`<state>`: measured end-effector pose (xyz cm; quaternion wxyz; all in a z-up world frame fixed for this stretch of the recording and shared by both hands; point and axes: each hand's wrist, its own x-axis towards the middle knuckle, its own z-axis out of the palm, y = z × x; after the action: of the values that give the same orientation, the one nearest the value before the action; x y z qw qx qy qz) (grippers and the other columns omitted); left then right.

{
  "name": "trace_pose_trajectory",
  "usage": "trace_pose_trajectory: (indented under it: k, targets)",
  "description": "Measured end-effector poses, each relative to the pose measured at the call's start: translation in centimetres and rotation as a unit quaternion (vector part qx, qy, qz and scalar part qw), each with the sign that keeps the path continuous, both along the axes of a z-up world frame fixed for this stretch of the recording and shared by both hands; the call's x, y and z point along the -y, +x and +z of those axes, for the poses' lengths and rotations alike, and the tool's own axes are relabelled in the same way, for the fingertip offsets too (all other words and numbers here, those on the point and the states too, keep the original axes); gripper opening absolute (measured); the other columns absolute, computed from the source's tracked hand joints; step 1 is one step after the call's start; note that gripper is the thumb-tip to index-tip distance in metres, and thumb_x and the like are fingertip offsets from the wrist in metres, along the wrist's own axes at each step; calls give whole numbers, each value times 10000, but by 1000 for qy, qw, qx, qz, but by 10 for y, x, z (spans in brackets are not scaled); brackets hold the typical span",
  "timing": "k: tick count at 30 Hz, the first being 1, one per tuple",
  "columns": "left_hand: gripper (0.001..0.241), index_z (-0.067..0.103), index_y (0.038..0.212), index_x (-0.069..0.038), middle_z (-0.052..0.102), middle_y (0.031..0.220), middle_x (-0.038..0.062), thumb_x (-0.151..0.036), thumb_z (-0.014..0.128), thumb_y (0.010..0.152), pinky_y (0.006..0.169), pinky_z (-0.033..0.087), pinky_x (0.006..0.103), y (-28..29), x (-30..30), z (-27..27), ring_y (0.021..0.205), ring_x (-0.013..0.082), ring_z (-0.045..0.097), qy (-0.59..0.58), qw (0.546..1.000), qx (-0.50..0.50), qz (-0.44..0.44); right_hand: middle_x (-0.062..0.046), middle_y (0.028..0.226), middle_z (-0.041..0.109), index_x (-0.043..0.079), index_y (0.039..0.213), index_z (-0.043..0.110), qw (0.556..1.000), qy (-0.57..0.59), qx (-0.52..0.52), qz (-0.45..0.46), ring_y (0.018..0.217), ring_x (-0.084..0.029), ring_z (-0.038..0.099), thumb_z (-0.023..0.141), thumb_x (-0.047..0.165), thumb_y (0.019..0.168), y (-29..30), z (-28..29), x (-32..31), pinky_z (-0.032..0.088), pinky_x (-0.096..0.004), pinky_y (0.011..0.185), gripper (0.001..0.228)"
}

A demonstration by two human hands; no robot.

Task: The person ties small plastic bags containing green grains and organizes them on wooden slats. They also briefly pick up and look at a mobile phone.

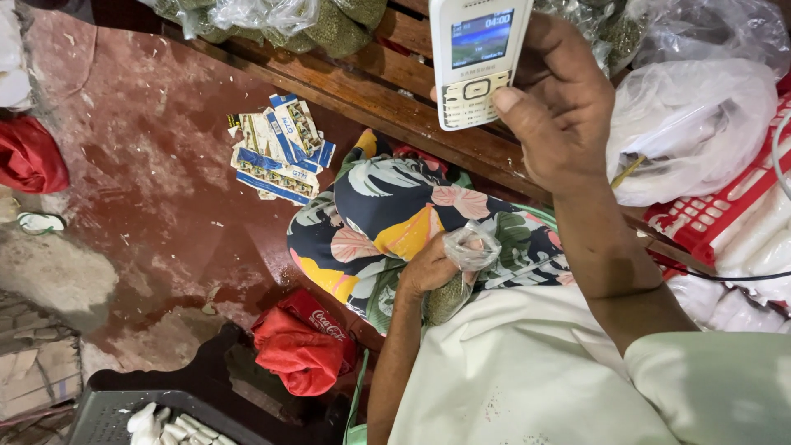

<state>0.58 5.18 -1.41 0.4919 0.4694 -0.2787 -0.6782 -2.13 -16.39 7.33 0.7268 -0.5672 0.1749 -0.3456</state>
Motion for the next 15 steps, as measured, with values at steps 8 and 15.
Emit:
trace_pose_trajectory:
  k: [8, 15]
  targets:
    - [470, 541, 643, -80, 561, 552, 2, -378, 395, 977, 627, 441, 225, 2, 3, 4, 561, 85, 546, 14, 1000, 14, -19, -123, 1190, 567, -6, 1299, 417, 999, 41, -19, -2, 1081, -230, 602, 527, 47, 921, -1, 6, -3, 545, -350, 958, 398]
    - [456, 540, 655, -87, 555, 551, -4, -382, 406, 975, 608, 448, 219, 1, 2, 2, 546, 78, 545, 17, 1000, 3, -10, -127, 1190, 565, -27, 1290, 419, 999, 24, -26, 7, 1066, -228, 605, 526, 75, 923, -1, 14, -3, 541, -331, 943, 396]
